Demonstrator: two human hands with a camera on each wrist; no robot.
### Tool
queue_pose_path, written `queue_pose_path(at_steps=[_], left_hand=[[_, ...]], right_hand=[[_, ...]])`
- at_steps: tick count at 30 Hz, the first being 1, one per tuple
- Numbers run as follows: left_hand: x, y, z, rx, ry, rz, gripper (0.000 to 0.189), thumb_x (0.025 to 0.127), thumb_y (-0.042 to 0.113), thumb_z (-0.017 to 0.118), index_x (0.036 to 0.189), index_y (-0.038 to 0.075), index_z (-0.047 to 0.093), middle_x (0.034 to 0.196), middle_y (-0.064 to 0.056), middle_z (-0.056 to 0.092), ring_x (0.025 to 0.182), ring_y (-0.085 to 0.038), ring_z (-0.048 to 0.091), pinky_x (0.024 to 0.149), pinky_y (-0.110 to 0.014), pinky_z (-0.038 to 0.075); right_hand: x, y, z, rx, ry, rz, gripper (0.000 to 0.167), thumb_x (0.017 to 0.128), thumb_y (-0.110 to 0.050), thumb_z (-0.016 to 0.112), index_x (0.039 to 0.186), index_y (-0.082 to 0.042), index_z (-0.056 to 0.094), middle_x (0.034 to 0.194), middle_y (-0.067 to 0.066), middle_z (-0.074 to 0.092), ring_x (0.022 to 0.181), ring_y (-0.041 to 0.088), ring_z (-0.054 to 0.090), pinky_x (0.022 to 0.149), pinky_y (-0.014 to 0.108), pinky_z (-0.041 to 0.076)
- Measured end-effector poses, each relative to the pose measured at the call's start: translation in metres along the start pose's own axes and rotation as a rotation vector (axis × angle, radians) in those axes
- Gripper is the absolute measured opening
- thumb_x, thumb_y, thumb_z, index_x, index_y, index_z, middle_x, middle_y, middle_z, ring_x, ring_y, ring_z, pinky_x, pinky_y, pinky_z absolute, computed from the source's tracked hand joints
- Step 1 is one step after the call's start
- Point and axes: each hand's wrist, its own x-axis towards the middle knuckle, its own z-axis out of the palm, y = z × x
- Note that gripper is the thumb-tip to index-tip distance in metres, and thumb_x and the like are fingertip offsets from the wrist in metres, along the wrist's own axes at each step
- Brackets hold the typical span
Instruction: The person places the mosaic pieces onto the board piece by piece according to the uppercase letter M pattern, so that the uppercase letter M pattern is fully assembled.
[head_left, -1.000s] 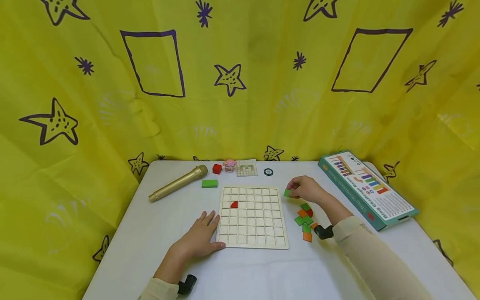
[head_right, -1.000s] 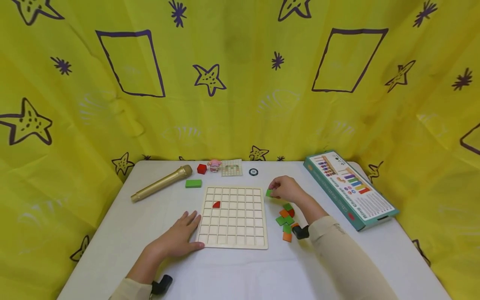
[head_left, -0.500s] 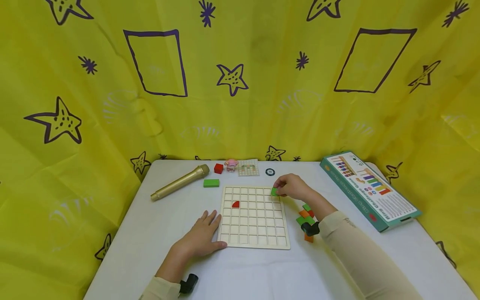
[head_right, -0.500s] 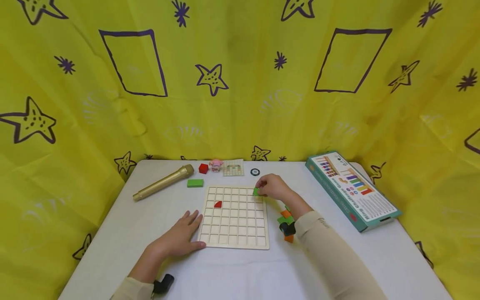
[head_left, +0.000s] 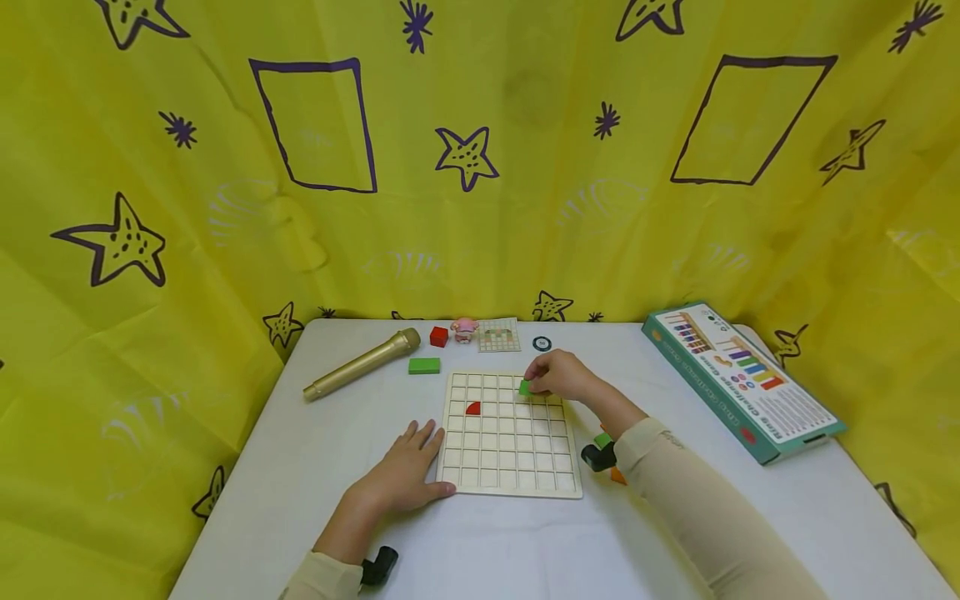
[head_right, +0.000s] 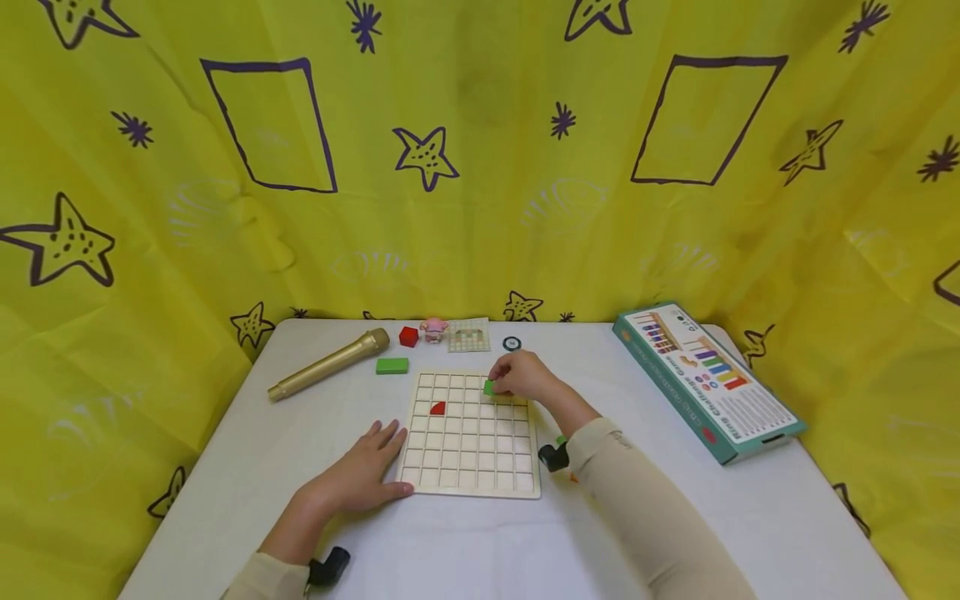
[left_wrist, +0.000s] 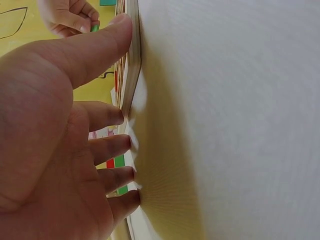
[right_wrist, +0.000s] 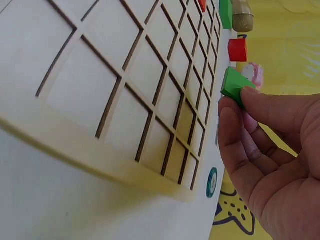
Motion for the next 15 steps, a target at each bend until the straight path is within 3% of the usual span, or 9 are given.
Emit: queue_pose_path(at_steps=[15], left_hand=[[0.0, 0.0, 0.0, 0.004, -0.003, 0.001, 0.091, 0.088, 0.052, 0.073, 0.155, 0.003, 0.037, 0.163, -0.017, 0.026, 0.15, -0.043, 0.016, 0.117, -0.057, 0.024]], right_hand=[[0.015, -0.012, 0.027, -0.012, -0.031, -0.014, 0.005, 0.088, -0.006, 0.077, 0.092, -0.006, 0.074, 0.083, 0.003, 0.067, 0.075, 0.017, 0.06, 0.067, 0.028, 0.054]])
